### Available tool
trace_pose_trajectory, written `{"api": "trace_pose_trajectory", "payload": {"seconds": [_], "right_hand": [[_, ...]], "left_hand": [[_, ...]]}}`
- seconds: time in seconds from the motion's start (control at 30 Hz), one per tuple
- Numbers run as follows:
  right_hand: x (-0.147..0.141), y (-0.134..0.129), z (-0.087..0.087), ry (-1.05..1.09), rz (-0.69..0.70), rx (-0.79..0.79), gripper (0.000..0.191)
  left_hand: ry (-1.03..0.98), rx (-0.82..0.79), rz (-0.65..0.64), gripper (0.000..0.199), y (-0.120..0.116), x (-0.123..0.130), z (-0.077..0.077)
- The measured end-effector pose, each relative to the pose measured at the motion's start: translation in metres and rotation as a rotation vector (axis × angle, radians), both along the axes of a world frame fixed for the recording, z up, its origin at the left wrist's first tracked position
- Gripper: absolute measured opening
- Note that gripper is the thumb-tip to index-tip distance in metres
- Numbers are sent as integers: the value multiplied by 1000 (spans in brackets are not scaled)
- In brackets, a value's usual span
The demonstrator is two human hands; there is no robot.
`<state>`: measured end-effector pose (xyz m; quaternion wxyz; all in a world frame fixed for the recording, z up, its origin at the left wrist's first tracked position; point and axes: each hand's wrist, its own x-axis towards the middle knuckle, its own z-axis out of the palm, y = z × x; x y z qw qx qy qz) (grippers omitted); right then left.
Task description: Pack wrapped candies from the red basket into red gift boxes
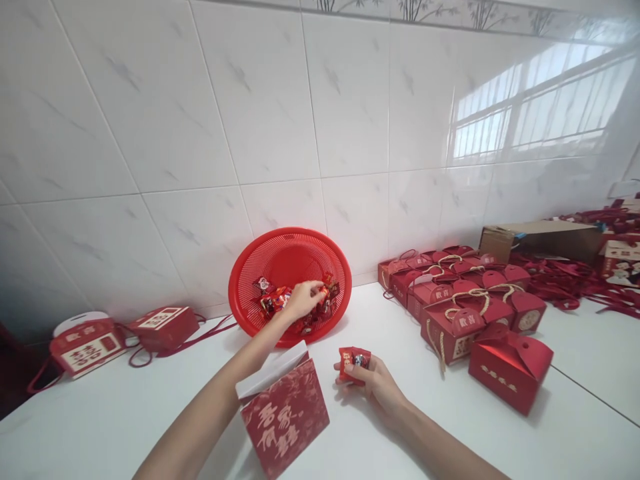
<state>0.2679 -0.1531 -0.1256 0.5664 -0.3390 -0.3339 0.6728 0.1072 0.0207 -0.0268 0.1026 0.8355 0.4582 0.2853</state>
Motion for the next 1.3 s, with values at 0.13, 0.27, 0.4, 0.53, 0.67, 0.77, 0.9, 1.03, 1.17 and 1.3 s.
{"api": "trace_pose_trajectory", "payload": {"seconds": [0.13, 0.27, 0.4, 0.53, 0.67, 0.77, 0.9, 1.03, 1.17, 1.3], "right_hand": [[1, 0, 2, -12, 8, -13, 50], [2, -1, 2, -4, 11, -11, 47], [1, -1, 2, -13, 7, -13, 47], [1, -1, 2, -13, 4, -9, 48], [1, 0, 1, -17, 8, 0, 46], [1, 0, -1, -17, 7, 2, 47], [1, 1, -2, -9, 20, 1, 48], [2, 2, 6, 42, -17, -57, 42], [12, 2, 34, 87, -25, -54, 33], [19, -3, 68, 111, 28, 79, 33]], "left_hand": [[-7, 126, 49, 32, 5, -30, 23], [97, 218, 199, 37, 11, -48, 32], [222, 226, 39, 39, 9, -45, 22], [419, 158, -121, 41, 2, -32, 6], [505, 164, -54, 39, -3, -22, -2], [470, 143, -56, 17, -3, -20, 3], [197, 45, -47, 15, -8, -25, 15], [-122, -27, -71, 24, -24, -34, 28], [-421, -43, -116, 38, -54, -39, 45], [-606, 11, -148, 38, -98, -38, 68]]}}
